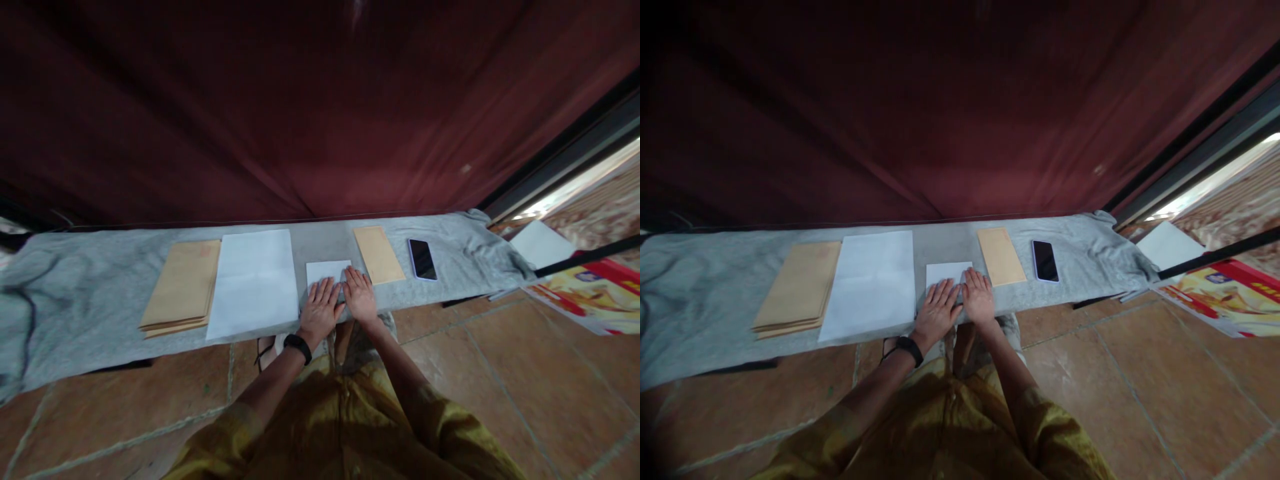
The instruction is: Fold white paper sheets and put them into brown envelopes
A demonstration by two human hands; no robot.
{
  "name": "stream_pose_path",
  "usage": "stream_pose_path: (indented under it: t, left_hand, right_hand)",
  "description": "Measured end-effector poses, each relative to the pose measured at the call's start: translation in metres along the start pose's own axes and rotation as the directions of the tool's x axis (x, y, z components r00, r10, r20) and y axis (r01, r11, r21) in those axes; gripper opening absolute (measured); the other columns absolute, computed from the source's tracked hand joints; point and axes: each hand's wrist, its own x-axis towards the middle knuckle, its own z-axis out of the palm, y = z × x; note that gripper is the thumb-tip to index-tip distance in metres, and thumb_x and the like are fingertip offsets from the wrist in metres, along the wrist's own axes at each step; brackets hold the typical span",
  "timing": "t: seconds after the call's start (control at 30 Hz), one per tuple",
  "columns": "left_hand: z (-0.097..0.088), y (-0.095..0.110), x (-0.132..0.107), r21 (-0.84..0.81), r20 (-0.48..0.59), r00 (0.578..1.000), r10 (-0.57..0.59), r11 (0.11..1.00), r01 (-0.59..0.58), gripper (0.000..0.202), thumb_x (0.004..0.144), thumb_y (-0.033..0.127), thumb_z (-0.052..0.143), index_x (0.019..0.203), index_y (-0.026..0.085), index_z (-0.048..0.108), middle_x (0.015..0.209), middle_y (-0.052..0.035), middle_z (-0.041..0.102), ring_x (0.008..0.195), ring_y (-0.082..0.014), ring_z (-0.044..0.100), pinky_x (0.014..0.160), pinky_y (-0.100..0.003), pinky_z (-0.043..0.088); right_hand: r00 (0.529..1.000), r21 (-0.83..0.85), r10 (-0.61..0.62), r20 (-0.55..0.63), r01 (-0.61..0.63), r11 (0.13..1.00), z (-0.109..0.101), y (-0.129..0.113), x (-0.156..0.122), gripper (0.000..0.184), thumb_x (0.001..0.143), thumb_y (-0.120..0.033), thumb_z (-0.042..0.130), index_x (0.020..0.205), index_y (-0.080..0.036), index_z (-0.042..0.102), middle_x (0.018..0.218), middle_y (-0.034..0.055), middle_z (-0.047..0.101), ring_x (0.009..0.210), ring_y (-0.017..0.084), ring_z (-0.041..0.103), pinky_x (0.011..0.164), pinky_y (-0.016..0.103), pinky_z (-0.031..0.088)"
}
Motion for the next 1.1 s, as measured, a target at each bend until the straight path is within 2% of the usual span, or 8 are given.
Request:
stream_pose_path:
  t: [0.17,0.33,0.53,0.77,0.93,1.1]
  left_hand:
    - [0.004,0.004,-0.013,0.034,0.04,0.999,0.006,0.999,-0.007,0.065,0.1,0.043,0.037,0.154,0.007,0.032,0.162,-0.0163,0.028,0.153,-0.0264,0.02,0.126,-0.05,0.016]
    - [0.004,0.006,-0.023,0.067,0.066,0.998,-0.02,0.998,0.016,0.072,0.098,0.047,0.043,0.155,0.005,0.03,0.163,-0.0194,0.024,0.154,-0.0284,0.017,0.126,-0.048,0.016]
    - [0.004,0.005,-0.028,0.076,0.079,0.996,-0.048,0.996,0.042,0.078,0.094,0.045,0.053,0.155,0.005,0.027,0.163,-0.0225,0.025,0.154,-0.0296,0.017,0.125,-0.05,0.018]
    - [0.001,0.006,-0.032,0.106,0.1,0.992,-0.082,0.992,0.071,0.078,0.092,0.042,0.055,0.154,0.002,0.029,0.163,-0.0247,0.022,0.154,-0.0315,0.016,0.125,-0.049,0.02]
    - [-0.006,0.009,-0.035,0.125,0.088,0.989,-0.12,0.986,0.108,0.077,0.092,0.042,0.056,0.151,-0.002,0.032,0.161,-0.0278,0.025,0.153,-0.0343,0.02,0.124,-0.05,0.022]
    - [-0.008,0.009,-0.039,0.134,0.045,0.988,-0.148,0.981,0.141,0.074,0.093,0.04,0.054,0.149,-0.003,0.034,0.159,-0.0293,0.028,0.151,-0.0357,0.025,0.123,-0.051,0.026]
  right_hand:
    - [1.0,0.008,-0.004,-0.015,0.004,1.0,0.0,-0.001,-0.001,0.054,0.102,-0.041,0.043,0.149,-0.015,0.046,0.153,0.013,0.048,0.144,0.026,0.04,0.12,0.045,0.027]
    - [1.0,0.002,0.004,-0.022,-0.004,1.0,0.002,-0.002,-0.001,0.058,0.099,-0.043,0.049,0.149,-0.014,0.046,0.154,0.0131,0.047,0.144,0.027,0.038,0.12,0.047,0.024]
    - [0.999,0.042,0.005,-0.044,-0.003,0.999,0.005,0.003,0.0,0.047,0.102,-0.027,0.038,0.145,-0.017,0.05,0.151,0.0109,0.05,0.143,0.024,0.041,0.118,0.046,0.028]
    - [0.998,0.093,-0.005,-0.064,0.011,0.996,0.005,0.01,0.001,0.057,0.088,-0.004,0.038,0.142,-0.013,0.054,0.146,0.0126,0.055,0.139,0.022,0.045,0.116,0.044,0.034]
    - [0.998,0.124,0.015,-0.067,-0.006,0.992,0.008,0.012,0.001,0.062,0.081,0.001,0.038,0.139,-0.011,0.056,0.146,0.0121,0.055,0.137,0.022,0.046,0.117,0.041,0.034]
    - [0.995,0.136,0.04,-0.092,-0.028,0.99,0.011,0.011,0.002,0.067,0.076,0.003,0.038,0.138,-0.014,0.056,0.144,0.0098,0.057,0.136,0.019,0.047,0.117,0.039,0.036]
